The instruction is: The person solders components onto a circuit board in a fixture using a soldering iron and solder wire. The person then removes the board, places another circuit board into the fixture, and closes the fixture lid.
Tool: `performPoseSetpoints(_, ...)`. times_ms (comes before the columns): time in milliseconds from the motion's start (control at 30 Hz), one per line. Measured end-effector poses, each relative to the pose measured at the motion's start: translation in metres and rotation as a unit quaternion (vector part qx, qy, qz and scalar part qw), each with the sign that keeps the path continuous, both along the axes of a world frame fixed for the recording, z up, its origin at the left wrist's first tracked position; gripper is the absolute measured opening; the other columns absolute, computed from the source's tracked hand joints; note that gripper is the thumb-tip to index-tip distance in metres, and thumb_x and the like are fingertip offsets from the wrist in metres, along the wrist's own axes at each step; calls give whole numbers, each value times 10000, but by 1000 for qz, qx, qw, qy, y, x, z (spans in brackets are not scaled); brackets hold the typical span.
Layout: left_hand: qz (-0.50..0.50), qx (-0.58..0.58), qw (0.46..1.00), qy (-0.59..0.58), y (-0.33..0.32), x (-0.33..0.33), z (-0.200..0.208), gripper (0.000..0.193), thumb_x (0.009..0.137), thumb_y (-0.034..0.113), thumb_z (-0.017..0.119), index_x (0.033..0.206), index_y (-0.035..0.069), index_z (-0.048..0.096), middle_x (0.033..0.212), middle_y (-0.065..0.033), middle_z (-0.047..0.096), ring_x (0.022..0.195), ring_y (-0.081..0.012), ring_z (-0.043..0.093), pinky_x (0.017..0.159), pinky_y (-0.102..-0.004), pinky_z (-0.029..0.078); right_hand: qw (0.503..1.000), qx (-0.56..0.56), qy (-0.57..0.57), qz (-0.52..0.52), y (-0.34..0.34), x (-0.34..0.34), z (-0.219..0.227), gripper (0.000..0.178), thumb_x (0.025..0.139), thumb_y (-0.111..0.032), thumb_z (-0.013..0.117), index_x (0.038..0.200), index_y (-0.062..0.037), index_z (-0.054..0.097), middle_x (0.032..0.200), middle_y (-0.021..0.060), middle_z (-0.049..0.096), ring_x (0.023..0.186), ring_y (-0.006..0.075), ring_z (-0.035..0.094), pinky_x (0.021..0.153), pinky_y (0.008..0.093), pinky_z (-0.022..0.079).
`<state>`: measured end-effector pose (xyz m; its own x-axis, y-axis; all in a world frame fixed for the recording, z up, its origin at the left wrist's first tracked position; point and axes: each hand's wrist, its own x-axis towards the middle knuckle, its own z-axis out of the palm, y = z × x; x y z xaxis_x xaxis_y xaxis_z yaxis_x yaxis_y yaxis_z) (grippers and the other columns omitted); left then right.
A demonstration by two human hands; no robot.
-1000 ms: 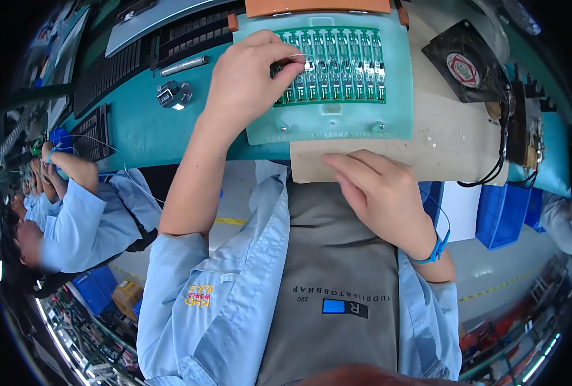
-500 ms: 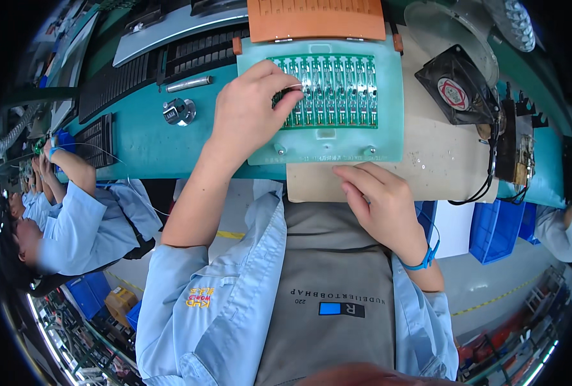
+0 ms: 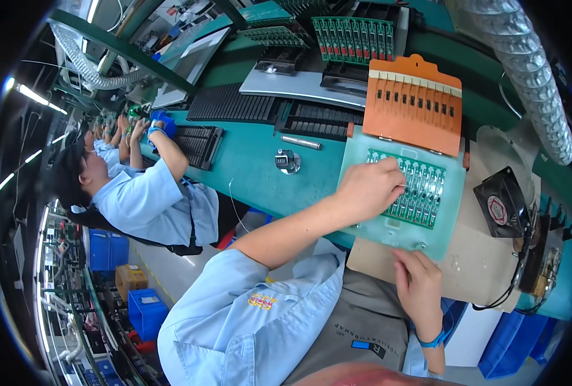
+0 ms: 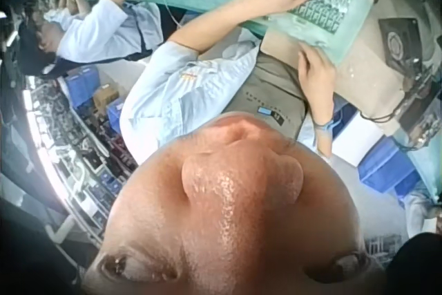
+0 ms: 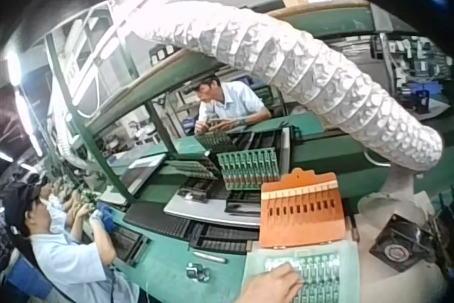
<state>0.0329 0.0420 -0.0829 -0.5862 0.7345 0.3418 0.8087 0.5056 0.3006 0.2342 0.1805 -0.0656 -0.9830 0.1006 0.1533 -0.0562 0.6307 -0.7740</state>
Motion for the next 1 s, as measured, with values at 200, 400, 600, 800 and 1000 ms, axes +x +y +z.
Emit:
performPoseSetpoints(200,-16,37,999,-9,1,-6,6,62,852,119,747,913,118,750,908,1,647,716,-230,656,630,-335,541,1000,2,6,-1,5,-5,-3,271,844,32,698,1099,-49,745,956,87,711,705,295,652,670,368,542)
performPoseSetpoints(400,52,221,961,-156,-22,-40,34,138,933,40,662,1043,42,745,926,-68,679,742,-198,607,658,-315,502,999,18,19,-21,12,-2,2,272,841,32,698,1094,-56,748,954,81,715,699,286,653,666,361,546)
performPoseSetpoints(600,130,228,953,-152,-16,-124,58,273,1003,106,575,1195,-4,734,967,-112,732,826,-182,650,738,-301,534,998,-3,35,-48,19,1,-4,274,842,31,694,1094,-62,751,956,73,722,689,273,650,660,347,544)
performPoseSetpoints(800,165,144,953,-208,12,-162,57,315,982,172,640,1176,-62,720,980,-121,739,809,-179,663,734,-286,538,997,-10,41,-67,17,9,-6,276,845,30,692,1097,-64,753,961,68,728,679,258,644,655,334,537)
performPoseSetpoints(1000,148,213,921,-290,24,-187,42,299,956,149,686,1131,-92,716,950,-110,730,785,-164,652,721,-274,529,995,-12,55,-77,19,16,-9,274,848,55,680,1097,-33,750,936,72,720,659,229,610,630,314,504)
